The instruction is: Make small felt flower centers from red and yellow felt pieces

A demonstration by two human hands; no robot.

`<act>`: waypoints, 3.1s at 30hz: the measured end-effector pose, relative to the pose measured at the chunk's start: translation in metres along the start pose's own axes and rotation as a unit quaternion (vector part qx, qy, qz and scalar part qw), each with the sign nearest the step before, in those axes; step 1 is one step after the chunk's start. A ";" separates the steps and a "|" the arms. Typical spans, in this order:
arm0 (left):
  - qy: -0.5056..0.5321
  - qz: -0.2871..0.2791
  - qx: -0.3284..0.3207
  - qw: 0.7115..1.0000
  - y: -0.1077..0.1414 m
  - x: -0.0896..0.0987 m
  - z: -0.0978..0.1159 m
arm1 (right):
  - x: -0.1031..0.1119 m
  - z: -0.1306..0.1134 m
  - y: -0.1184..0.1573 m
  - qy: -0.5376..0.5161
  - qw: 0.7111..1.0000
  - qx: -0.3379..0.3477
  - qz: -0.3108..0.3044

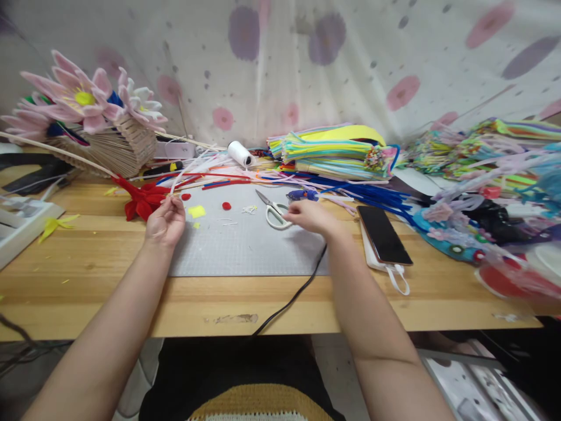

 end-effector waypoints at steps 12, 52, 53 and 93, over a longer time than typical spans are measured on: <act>0.065 -0.023 0.011 0.998 -0.005 0.008 0.012 | -0.161 -0.119 -0.074 0.037 0.995 0.053 -0.082; -0.264 -0.339 0.169 0.887 0.035 -0.013 -0.035 | -0.091 -0.066 -0.047 -0.367 0.924 0.042 -0.101; -0.276 -0.351 0.173 0.878 0.037 -0.014 -0.038 | -0.089 -0.061 -0.041 -0.383 0.916 0.041 -0.112; -0.459 -0.285 0.040 0.841 0.037 -0.013 -0.056 | -0.120 -0.045 -0.010 -0.429 0.880 0.046 -0.200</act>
Point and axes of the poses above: each hand's wrist, its own y-axis away from the middle knuckle, its own x-axis out of the back of the hand, z = x × y, the point moved 3 cm from there along -y, towards the middle knuckle, and after that the axes turned 12 degrees about -y, right-handed, at the moved point
